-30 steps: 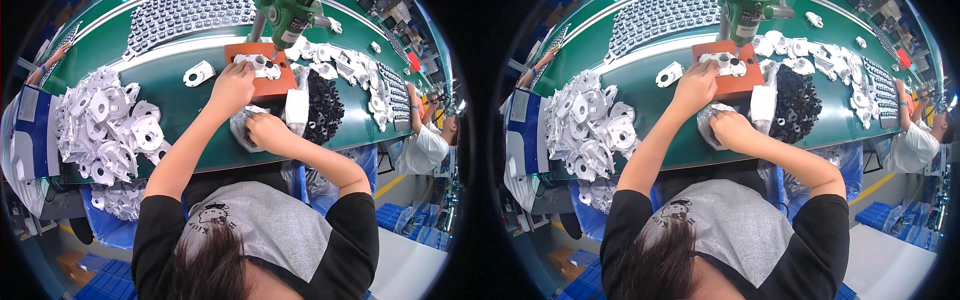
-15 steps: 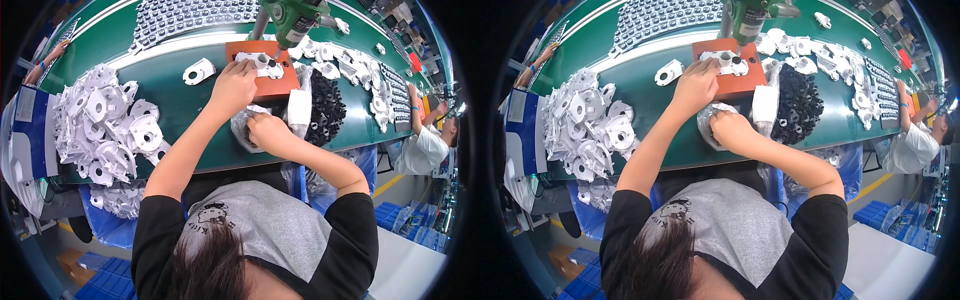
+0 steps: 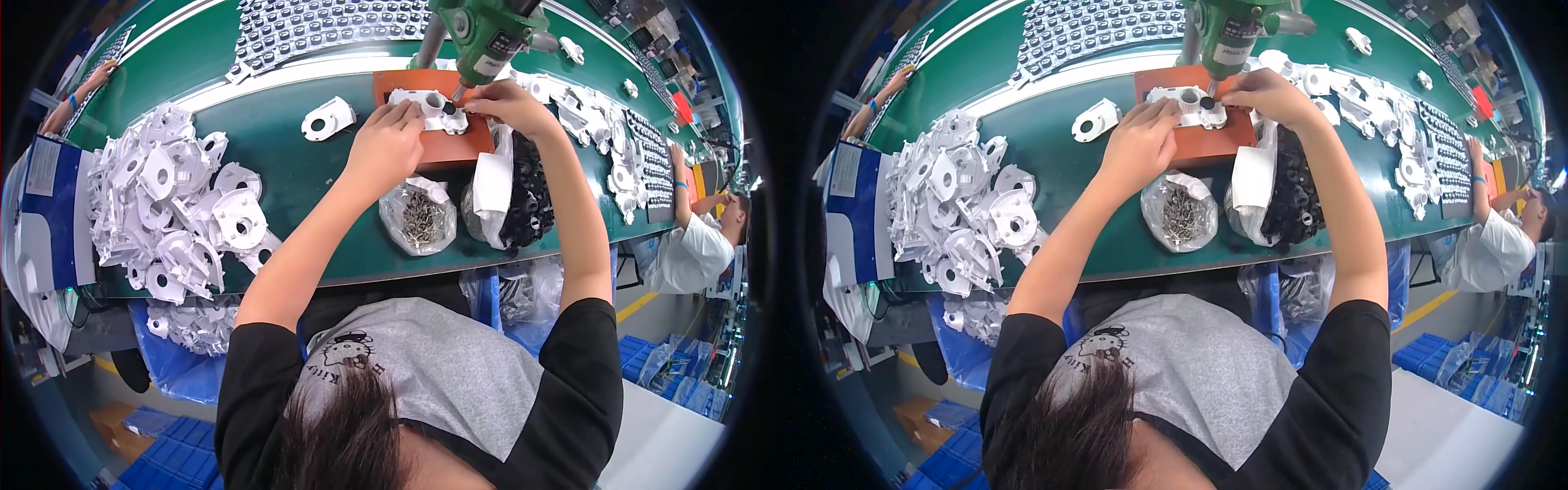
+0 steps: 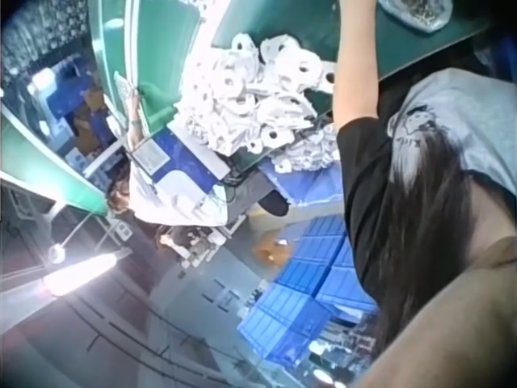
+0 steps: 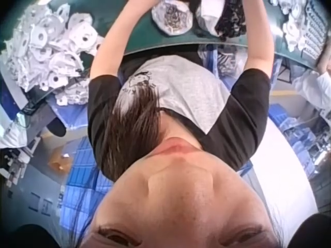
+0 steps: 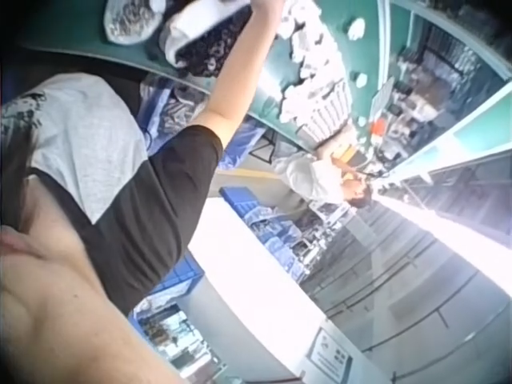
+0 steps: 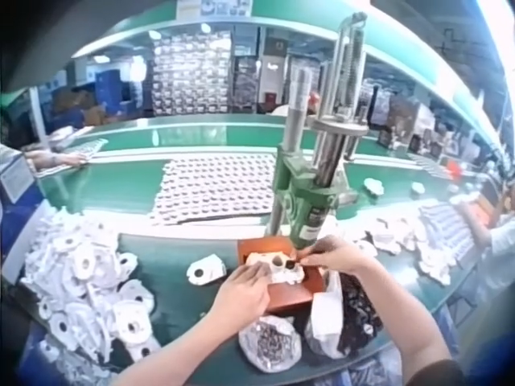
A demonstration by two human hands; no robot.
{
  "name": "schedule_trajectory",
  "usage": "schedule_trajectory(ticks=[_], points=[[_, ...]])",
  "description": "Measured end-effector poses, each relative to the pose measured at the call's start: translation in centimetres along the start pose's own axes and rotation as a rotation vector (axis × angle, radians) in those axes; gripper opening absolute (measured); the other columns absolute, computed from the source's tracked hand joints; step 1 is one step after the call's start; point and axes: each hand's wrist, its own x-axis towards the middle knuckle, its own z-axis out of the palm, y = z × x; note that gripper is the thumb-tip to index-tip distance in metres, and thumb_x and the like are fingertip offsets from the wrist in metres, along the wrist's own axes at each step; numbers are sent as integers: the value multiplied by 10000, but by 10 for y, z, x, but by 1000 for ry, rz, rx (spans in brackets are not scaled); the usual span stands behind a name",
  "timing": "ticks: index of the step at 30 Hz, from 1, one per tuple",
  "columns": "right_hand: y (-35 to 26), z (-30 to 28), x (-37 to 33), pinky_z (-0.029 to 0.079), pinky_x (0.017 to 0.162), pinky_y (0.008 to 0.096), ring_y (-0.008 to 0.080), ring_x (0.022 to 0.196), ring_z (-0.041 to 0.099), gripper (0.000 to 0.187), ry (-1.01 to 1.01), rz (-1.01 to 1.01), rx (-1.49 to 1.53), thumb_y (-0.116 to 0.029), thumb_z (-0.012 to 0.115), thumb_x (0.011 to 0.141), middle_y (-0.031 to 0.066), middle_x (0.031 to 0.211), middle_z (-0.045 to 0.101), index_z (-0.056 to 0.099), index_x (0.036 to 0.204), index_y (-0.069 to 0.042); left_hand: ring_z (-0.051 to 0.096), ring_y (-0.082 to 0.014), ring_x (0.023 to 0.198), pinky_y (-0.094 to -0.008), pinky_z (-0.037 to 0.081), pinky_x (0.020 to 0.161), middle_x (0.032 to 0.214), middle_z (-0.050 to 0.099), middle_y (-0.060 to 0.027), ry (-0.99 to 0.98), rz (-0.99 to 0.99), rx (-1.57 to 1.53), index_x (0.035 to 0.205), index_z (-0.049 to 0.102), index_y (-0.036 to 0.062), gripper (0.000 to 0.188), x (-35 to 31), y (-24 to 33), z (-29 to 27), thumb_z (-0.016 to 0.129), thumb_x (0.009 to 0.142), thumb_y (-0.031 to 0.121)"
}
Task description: Assembling small electronics components into plastic housings using a manual press machine.
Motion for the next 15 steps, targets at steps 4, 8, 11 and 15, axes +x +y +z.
schedule_trajectory(ticks=[4,8,11,15], points=[[6,1,20,403,569,228,76,654,516,190,-120,7,-4,-182,655,795,30,780,638,678,889,-19,575,-308,1037,-411,446,922,1085,621,-151,10,-13,-24,934,620,-15,192,-2,0,0,565,761,49],[1,1,24,389,551,208,62,679,528,100,-116,-52,78,-115,646,807,-4,772,625,636,856,-30,577,-302,1037,-416,446,923,1078,623,-151,14,-17,-12,936,621,-16,197,-1,1,-2,566,757,45],[-16,1,22,383,530,211,61,653,527,111,-143,-15,-6,-128,667,791,-9,748,627,636,840,-33,576,-298,1041,-418,444,927,1078,622,-156,6,-12,-11,939,621,-19,200,-1,0,1,565,757,45],[-15,4,31,398,507,214,64,636,543,170,-94,-56,-294,-170,714,751,2,746,638,644,829,-37,575,-298,1045,-418,441,933,1082,620,-160,7,-6,-11,940,620,-22,202,1,0,2,564,757,44]])
